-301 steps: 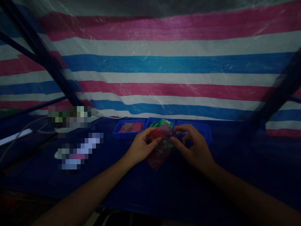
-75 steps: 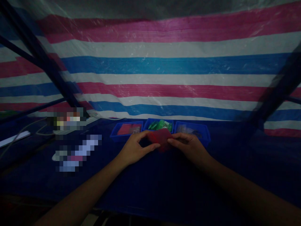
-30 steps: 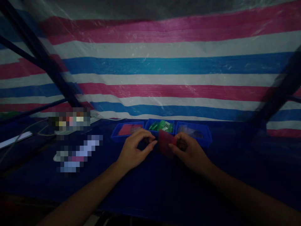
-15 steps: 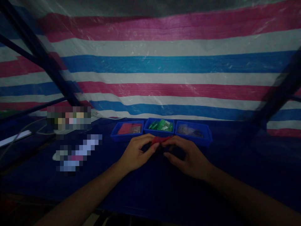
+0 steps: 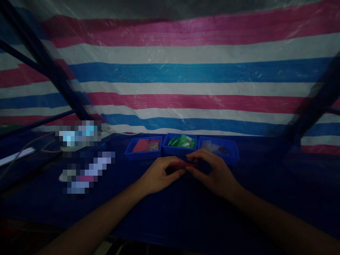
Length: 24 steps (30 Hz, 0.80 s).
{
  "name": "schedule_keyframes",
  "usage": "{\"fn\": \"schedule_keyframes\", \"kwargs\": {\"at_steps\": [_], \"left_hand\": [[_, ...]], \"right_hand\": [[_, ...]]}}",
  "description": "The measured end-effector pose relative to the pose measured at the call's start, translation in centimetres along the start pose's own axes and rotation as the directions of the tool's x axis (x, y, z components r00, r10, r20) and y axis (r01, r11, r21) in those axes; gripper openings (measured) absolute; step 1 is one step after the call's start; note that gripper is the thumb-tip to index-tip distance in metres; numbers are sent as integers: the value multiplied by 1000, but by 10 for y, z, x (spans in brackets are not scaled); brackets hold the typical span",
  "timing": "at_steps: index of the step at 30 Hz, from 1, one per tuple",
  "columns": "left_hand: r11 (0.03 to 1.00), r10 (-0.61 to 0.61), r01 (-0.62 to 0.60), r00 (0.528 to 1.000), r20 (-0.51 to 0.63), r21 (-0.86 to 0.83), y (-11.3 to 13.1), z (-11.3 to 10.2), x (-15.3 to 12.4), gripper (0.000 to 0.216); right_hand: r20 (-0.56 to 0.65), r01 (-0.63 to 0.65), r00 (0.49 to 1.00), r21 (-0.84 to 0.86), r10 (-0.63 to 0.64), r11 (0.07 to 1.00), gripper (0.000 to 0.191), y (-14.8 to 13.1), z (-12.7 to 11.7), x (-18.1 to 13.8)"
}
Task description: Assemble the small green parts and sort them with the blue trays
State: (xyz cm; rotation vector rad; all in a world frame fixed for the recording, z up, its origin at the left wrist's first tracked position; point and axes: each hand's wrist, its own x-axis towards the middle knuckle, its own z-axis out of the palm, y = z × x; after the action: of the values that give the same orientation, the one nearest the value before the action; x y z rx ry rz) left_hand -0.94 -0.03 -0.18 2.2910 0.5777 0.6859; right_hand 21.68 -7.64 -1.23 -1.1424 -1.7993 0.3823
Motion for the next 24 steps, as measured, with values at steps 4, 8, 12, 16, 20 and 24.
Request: {"fn": "schedule_keyframes", "kwargs": {"at_steps": [4, 8, 12, 16, 20, 24], "left_hand": [[1000, -30, 30, 999, 12, 4, -2, 0, -1, 22], [988, -86, 80, 996, -39, -131, -5, 0, -2, 24], [897, -169, 97, 977, -133, -431, -10, 0, 1, 37], [856, -206, 29, 934, -290, -516, -13, -6, 4, 43], [894, -221, -13, 857, -465, -448, -18, -25, 5, 54], [945, -223, -5, 722, -654, -328, -34, -56, 1, 52]], "right_hand": [[-12, -78, 997, 39, 79, 996, 13, 0, -1, 0], [-90, -256, 960, 111, 266, 960, 21, 3, -2, 0], [-139, -351, 913, 215, 385, 911, 26, 2, -3, 4], [-131, -350, 917, 194, 377, 917, 32, 1, -4, 6], [-68, -334, 934, 183, 351, 924, 37, 4, -4, 6], [-40, -352, 930, 182, 365, 918, 39, 6, -3, 5]]}}
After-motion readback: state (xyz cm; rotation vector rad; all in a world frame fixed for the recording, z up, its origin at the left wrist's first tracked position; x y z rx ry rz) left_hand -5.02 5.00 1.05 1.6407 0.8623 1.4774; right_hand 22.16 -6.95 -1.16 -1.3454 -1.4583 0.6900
